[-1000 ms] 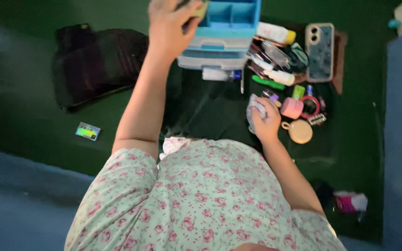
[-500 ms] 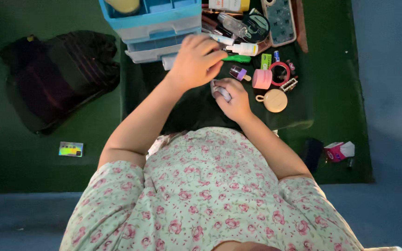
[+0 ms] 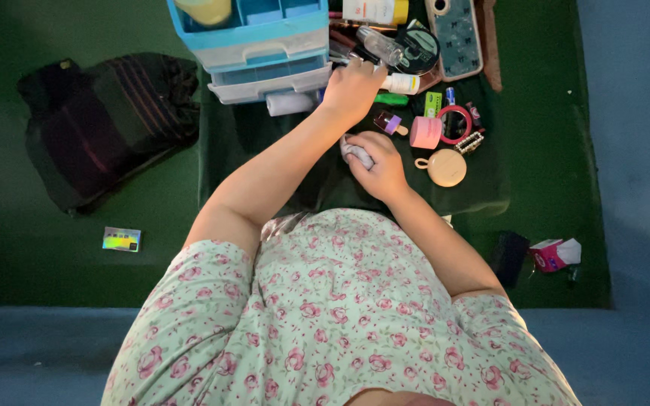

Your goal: The person wipes the exterior of several cosmetic containers with a white cloth, including a green tube, a light green jar, a small white bottle, and a silver tube. After wiping each item, the person places it into a blue plastic organizer on the table.

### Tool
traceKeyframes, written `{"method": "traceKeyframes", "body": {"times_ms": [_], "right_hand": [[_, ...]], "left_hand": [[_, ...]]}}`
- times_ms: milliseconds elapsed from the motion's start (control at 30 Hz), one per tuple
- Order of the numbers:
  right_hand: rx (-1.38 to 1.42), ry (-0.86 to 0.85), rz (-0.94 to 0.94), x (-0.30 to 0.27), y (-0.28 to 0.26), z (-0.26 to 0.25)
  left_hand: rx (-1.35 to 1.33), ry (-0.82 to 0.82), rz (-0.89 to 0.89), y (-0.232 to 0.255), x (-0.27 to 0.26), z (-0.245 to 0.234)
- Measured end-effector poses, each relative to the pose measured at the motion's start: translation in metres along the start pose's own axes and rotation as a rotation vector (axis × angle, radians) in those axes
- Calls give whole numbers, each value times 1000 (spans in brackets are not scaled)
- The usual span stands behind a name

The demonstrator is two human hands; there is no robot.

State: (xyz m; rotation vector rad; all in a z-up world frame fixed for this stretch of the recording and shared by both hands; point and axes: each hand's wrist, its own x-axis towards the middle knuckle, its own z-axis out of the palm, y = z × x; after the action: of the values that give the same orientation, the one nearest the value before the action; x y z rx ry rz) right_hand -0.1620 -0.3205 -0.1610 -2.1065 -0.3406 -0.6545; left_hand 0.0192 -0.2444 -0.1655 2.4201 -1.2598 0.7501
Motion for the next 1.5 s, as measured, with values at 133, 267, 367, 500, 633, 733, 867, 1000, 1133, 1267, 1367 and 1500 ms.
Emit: {"method": "traceKeyframes", "body": {"times_ms": [133, 267, 367, 500, 633, 733, 867, 1000, 1133, 1267, 1367, 1500], "right_hand": [[1, -2, 16, 0, -1, -1], [-2, -22, 45, 2, -4, -2], [9, -25, 1, 5, -5, -3], [-7, -11, 35, 6, -10, 0], [-1, -18, 32, 4, -8, -1], [41, 2, -8, 1, -5, -2], [122, 88, -86, -6, 0, 2], [126, 186, -54, -7, 8, 2], [91, 182, 13, -7, 12, 5], [69, 140, 30, -6, 9, 8], [85, 84, 19, -6, 7, 7], [48, 72, -25, -7, 2, 7]], "left_hand": [[-51, -63, -42, -1, -1, -7], [-75, 17, -29, 8, -4, -32], [-191, 121, -17, 13, -5, -54], [-385, 241, -21, 17, -19, -90], [-569, 395, -78, 21, -47, -117], [-659, 352, -220, 20, -68, -115], [-834, 307, -211, 15, -93, -94], [-1049, 206, -151, 15, -101, -62], [-1217, 70, -236, 12, -103, -44], [-1446, -9, -346, 11, -109, -35], [-1671, -112, -550, 7, -116, -26], [-1706, -46, -589, 0, -120, -15]]}}
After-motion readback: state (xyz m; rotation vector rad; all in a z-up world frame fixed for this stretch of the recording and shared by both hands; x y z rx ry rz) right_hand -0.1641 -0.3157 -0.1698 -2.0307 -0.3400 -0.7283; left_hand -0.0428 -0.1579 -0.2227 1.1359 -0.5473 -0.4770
